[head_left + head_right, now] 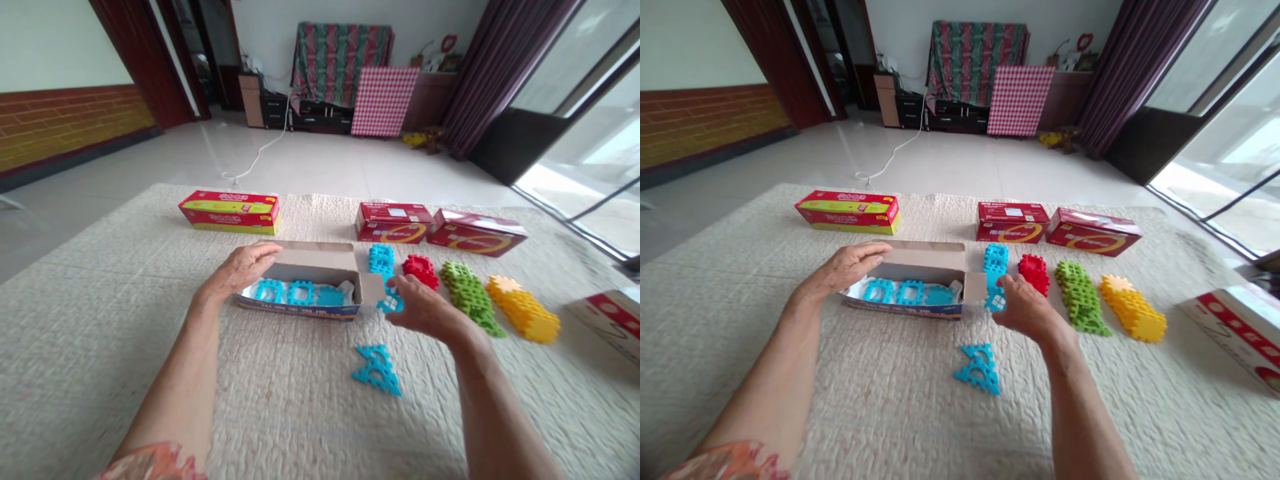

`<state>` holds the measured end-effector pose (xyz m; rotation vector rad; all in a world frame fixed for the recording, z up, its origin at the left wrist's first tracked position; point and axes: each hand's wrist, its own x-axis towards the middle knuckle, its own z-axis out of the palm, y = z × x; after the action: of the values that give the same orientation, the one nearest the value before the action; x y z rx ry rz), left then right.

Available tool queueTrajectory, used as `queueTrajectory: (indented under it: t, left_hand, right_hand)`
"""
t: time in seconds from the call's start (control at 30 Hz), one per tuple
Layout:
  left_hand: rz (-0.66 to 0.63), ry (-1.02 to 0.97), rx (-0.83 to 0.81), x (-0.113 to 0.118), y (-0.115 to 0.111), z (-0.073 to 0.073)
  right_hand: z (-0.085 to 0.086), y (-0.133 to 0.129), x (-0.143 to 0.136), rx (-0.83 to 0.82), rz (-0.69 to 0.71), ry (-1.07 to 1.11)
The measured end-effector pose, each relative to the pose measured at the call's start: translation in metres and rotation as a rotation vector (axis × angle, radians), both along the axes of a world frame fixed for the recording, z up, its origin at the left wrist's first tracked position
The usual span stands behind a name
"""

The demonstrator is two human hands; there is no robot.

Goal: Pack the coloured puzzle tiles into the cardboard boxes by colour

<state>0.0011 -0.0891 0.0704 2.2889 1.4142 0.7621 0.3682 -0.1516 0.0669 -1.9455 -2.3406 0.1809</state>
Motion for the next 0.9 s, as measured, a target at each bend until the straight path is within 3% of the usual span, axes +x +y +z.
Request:
queueTrajectory:
  t: [0.1, 0.2, 0.27, 0.37, 0.47, 0.67, 0.9]
  left_hand:
    - [-0.004, -0.01, -0.009, -0.001, 0.0, 0.0]
    - [-0.017, 0.007, 0.007, 0.0, 0.0, -0.001]
    - [-0.016, 0.011, 0.011, 0.0, 0.0, -0.001]
    - [-0.014, 0.008, 0.016, 0.0, 0.0, -0.001]
    - [-0.011, 0.001, 0.022, 0.0, 0.0, -0.001]
    - [-0.018, 0.005, 0.022, 0.0, -0.001, 0.0]
    - [-0.004, 0.009, 0.019, 0.002, -0.001, 0.002]
  right_hand:
    - [0.029, 0.003, 0.011, 0.046, -0.059, 0.05]
    - [0.056, 0.006, -0.007, 0.173, 0.088, 0.176]
    - [0.065, 0.008, -0.032, 0.167, 0.226, 0.205]
    - [0.065, 0.012, -0.069, 0.096, 0.327, 0.147]
    - [0.058, 0.015, -0.087, 0.015, 0.367, 0.075]
    - [0.055, 0.018, -0.087, -0.033, 0.346, 0.035]
    - [0.051, 0.017, -0.084, 0.042, 0.376, 0.105]
